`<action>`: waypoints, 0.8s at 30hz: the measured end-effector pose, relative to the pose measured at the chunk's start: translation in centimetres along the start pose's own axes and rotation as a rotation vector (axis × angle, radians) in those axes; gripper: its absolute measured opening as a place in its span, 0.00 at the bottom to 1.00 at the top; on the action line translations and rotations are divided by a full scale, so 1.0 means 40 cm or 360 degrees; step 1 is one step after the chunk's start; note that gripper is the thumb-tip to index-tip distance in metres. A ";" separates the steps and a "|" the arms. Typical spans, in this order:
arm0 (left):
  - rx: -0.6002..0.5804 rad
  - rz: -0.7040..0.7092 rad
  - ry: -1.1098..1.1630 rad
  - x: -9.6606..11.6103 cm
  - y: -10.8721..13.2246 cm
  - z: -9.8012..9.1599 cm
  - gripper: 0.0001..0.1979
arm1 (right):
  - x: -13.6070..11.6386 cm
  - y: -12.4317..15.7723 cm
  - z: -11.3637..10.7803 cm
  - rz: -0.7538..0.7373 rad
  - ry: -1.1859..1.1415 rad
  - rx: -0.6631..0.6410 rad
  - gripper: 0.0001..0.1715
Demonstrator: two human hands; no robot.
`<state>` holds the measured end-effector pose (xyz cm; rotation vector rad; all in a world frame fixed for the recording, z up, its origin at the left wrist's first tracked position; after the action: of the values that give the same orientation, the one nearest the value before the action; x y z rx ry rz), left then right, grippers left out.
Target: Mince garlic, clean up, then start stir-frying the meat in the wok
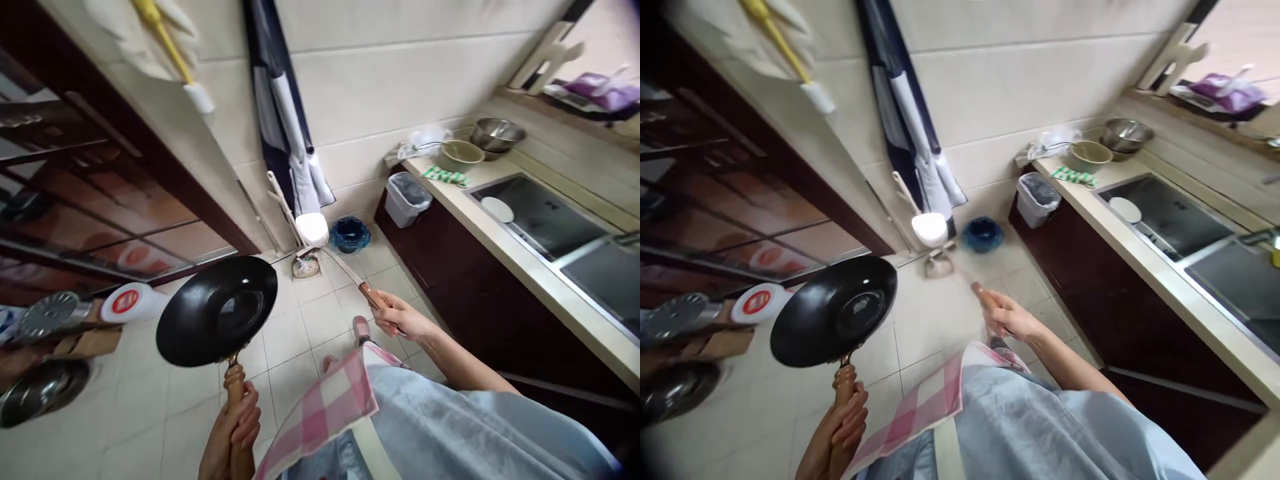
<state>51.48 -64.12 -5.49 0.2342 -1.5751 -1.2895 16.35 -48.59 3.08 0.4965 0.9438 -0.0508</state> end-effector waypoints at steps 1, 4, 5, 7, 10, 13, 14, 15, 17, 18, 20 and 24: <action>-0.0035 0.0114 0.0037 0.038 -0.011 0.034 0.30 | 0.002 0.038 -0.017 -0.0050 -0.0048 0.0051 0.21; -0.0270 0.0383 0.0014 0.156 -0.044 0.168 0.27 | 0.006 0.131 -0.061 -0.0187 -0.0204 0.0116 0.24; -0.0369 0.0410 -0.0042 0.193 -0.053 0.222 0.25 | 0.003 0.154 -0.073 -0.0231 -0.0255 0.0100 0.25; -0.0551 0.0463 -0.0152 0.268 -0.070 0.341 0.24 | -0.014 0.192 -0.091 -0.0337 -0.0322 0.0044 0.27; -0.0776 0.0548 -0.0329 0.374 -0.089 0.546 0.23 | -0.075 0.231 -0.123 -0.0574 -0.0336 -0.0014 0.27; -0.0941 0.0650 -0.0532 0.459 -0.101 0.785 0.21 | -0.160 0.248 -0.182 -0.0771 -0.0335 -0.0079 0.29; -0.0980 0.0683 -0.0603 0.480 -0.102 0.869 0.21 | -0.191 0.248 -0.213 -0.0828 -0.0320 -0.0094 0.31; -0.1005 0.0721 -0.0670 0.497 -0.103 0.955 0.21 | -0.224 0.247 -0.251 -0.0894 -0.0289 -0.0095 0.32; -0.1022 0.0802 -0.0790 0.523 -0.103 1.125 0.21 | -0.291 0.244 -0.344 -0.1065 -0.0196 -0.0028 0.35; -0.1025 0.0842 -0.0846 0.533 -0.102 1.208 0.21 | -0.326 0.244 -0.395 -0.1146 -0.0153 0.0020 0.36; -0.1010 0.0925 -0.0970 0.549 -0.099 1.365 0.21 | -0.391 0.248 -0.493 -0.1241 -0.0122 0.0077 0.35; -0.0891 0.1142 -0.1250 0.580 -0.088 1.624 0.19 | -0.503 0.272 -0.655 -0.1252 -0.0296 0.0080 0.29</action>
<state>-11.42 -42.19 12.74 -1.2099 -1.5866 -1.2108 -12.84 -31.15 10.41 0.1367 0.9068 -0.8186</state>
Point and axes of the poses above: each hand's wrist, its own y-axis away from the middle knuckle, its own z-axis out of the palm, x = y × z, the point moved 4 cm from there along -y, towards the middle knuckle, and after that the axes turned 10 degrees about -y, right-handed, at the moved point
